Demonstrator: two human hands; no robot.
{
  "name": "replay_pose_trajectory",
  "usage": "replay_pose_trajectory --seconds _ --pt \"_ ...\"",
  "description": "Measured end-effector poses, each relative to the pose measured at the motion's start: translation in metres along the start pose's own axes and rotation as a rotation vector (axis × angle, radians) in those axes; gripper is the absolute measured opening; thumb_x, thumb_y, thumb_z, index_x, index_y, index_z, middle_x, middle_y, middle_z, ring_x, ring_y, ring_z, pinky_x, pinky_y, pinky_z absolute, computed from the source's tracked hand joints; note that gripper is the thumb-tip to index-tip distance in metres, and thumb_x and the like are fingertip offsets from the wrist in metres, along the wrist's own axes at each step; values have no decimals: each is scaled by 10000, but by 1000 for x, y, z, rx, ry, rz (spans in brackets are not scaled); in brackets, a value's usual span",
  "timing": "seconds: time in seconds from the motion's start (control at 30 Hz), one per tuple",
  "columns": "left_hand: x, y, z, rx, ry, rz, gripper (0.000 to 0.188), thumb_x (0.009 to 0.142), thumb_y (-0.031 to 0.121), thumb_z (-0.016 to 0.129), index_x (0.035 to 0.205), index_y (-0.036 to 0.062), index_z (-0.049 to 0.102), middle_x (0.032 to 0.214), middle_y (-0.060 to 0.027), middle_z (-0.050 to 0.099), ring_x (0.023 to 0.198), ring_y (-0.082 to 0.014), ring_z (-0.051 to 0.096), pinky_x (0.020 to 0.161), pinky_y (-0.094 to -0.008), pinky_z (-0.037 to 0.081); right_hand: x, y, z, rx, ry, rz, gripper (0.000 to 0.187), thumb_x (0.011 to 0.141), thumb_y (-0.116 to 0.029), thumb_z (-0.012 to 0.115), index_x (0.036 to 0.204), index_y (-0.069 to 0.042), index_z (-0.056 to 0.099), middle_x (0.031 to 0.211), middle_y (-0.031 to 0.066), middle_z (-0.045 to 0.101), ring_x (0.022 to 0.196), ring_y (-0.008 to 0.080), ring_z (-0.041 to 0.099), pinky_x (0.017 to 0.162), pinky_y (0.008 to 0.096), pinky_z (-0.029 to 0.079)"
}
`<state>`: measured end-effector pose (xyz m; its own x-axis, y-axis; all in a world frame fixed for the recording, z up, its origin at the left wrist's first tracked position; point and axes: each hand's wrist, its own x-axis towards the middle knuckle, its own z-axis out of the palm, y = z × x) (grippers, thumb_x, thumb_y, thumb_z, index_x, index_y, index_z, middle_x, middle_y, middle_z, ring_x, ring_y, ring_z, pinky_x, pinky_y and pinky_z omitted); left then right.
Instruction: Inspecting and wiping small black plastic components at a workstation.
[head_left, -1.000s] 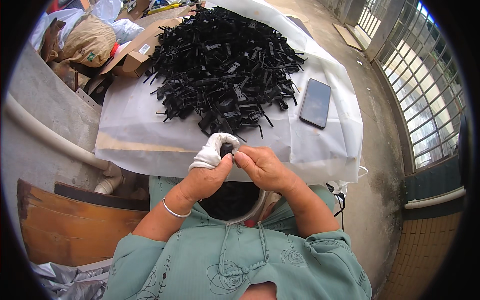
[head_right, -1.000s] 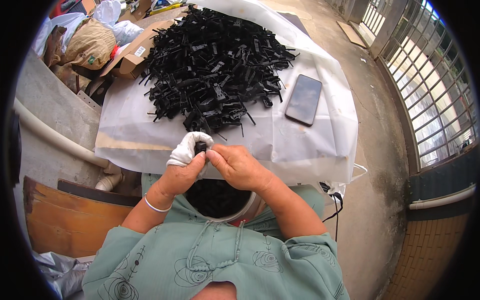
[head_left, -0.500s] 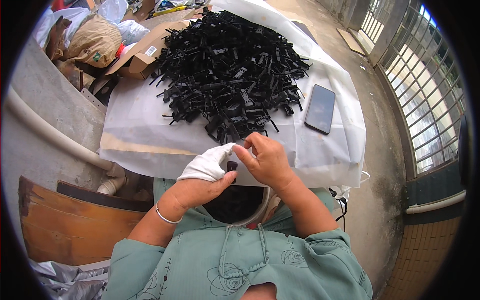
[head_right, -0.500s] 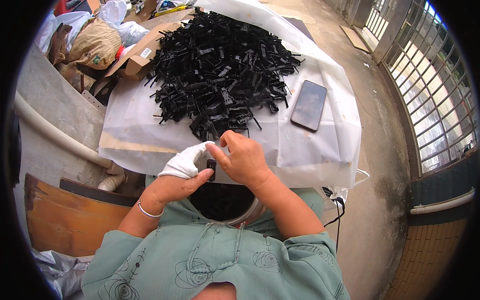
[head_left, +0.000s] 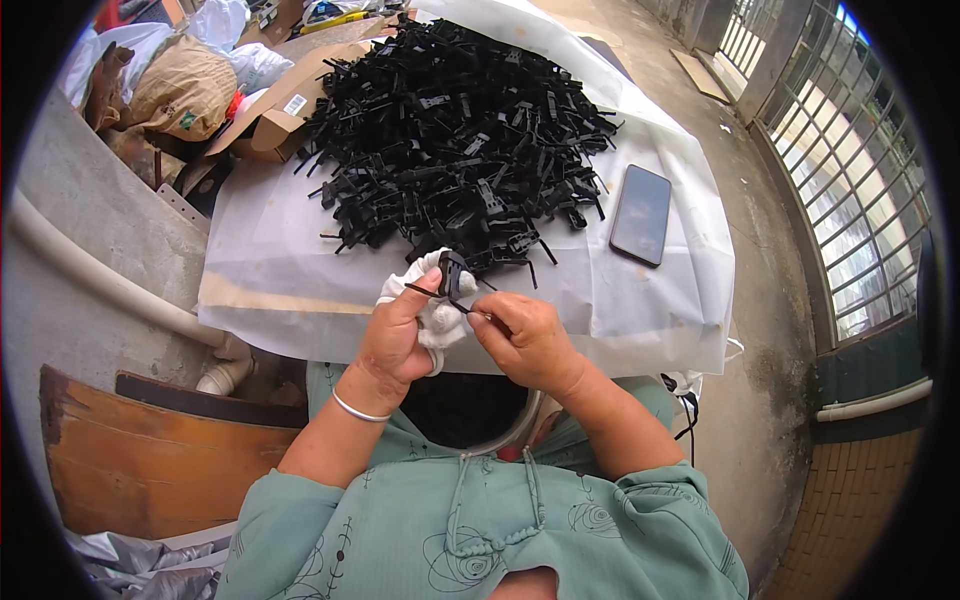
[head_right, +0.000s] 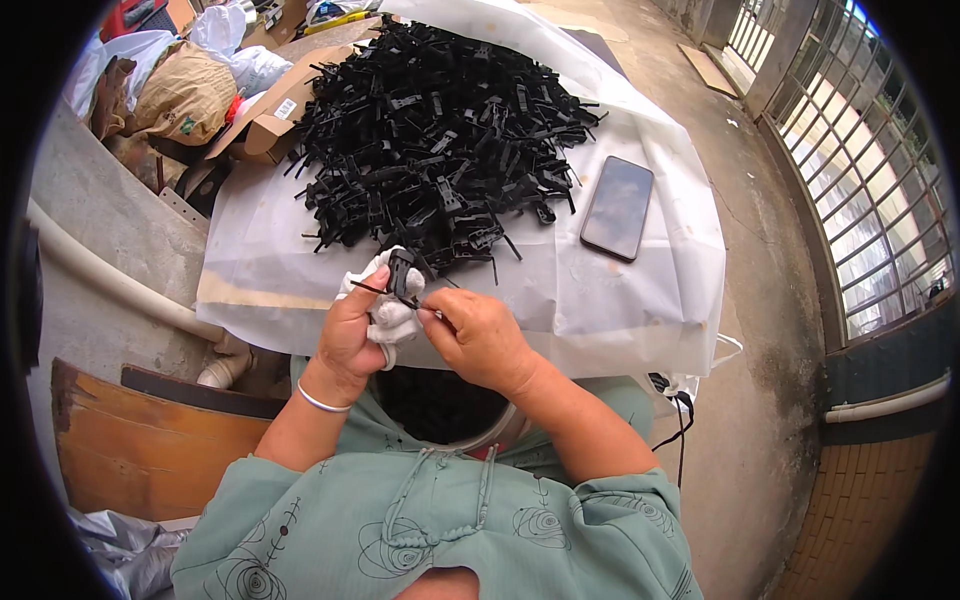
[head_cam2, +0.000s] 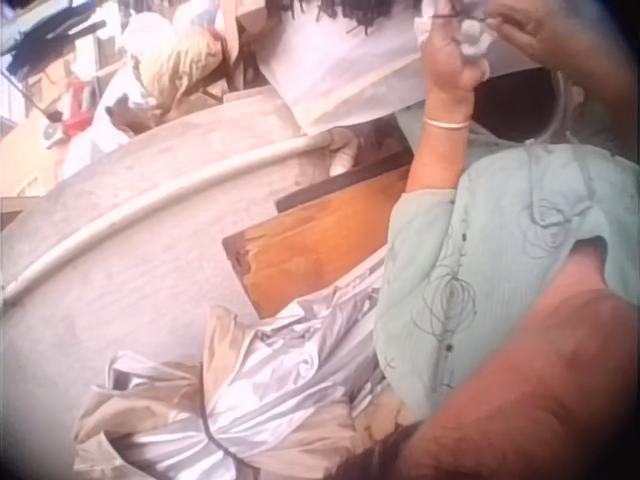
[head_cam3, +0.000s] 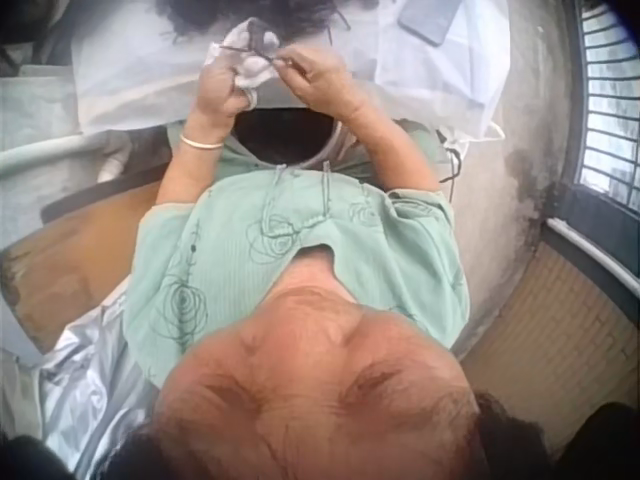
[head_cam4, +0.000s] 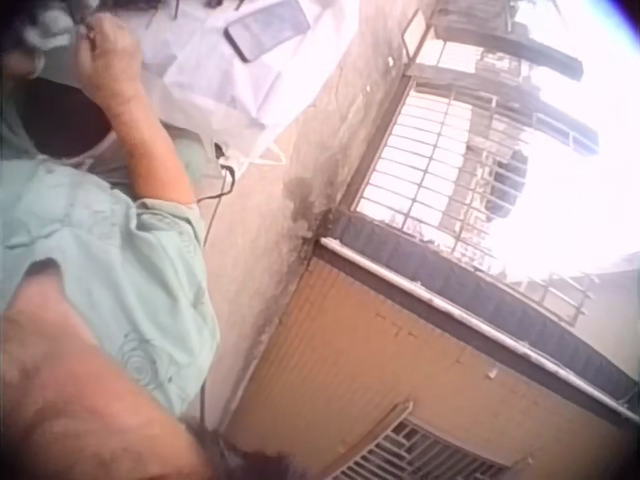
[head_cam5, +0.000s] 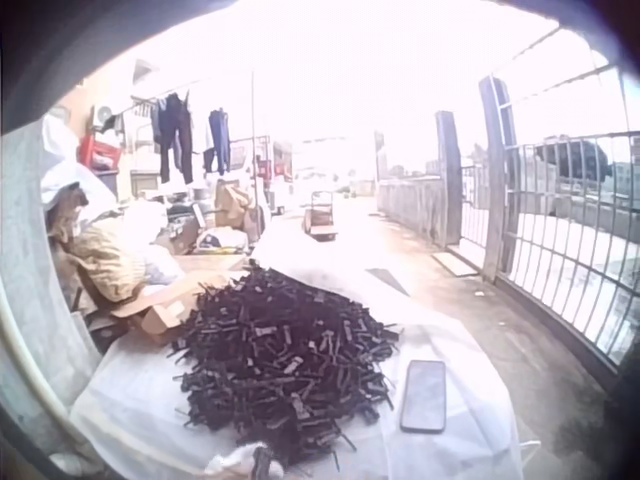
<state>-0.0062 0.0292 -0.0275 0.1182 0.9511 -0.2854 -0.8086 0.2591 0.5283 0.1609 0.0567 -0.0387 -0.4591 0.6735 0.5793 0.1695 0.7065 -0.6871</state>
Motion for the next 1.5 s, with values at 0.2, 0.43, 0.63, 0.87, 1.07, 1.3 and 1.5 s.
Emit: replay_pose_trajectory --seconds 0.2,0.43,0.63,0.87,1.07,1.3,1.5 --pt "-5 -23 9 863 -83 624 285 922 95 510 1186 -3 468 940 -65 593 660 -63 530 555 -187 448 3 -20 -5 10 85 -46 228 752 -156 716 824 -24 545 662 69 515 516 164 467 462 272 378" --pt "-21 -14 14 964 -207 353 338 882 31 525 1202 -15 427 963 -60 566 771 -81 547 606 -215 485 8 -6 -20 324 -70 442 244 847 -183 650 716 -31 512 623 -36 449 586 46 367 499 226 340" --pt "-23 -16 13 1080 -62 397 318 828 10 552 1133 -58 492 961 -112 604 855 -125 569 741 -258 491 4 -8 -18 302 -237 331 263 940 -198 496 762 -8 532 628 -9 470 600 79 399 541 249 380" --pt "-21 -18 15 1430 -81 793 288 812 8 548 1088 -72 530 973 -146 613 896 -192 597 804 -289 477 -3 3 2 429 -184 418 273 971 -206 438 813 -8 540 684 -23 496 646 67 430 590 239 398" --pt "-24 -16 12 1274 -48 646 327 822 33 580 1128 -47 496 988 -119 598 884 -180 577 812 -292 465 -3 1 1 578 -168 360 230 955 -197 474 851 -9 557 682 -12 499 631 76 435 587 238 398" --pt "-25 0 19 833 -63 370 306 910 45 492 1203 26 407 856 -10 530 648 -57 460 592 -195 420 1 2 -11 57 -277 219 154 832 -161 622 850 -10 598 622 107 535 550 223 517 536 330 420" --pt "-28 2 21 937 -99 198 350 898 54 452 1243 39 397 784 10 487 587 -31 410 525 -182 372 4 -4 -13 195 -56 178 156 766 -113 707 831 -20 600 624 4 529 546 69 457 503 232 376"
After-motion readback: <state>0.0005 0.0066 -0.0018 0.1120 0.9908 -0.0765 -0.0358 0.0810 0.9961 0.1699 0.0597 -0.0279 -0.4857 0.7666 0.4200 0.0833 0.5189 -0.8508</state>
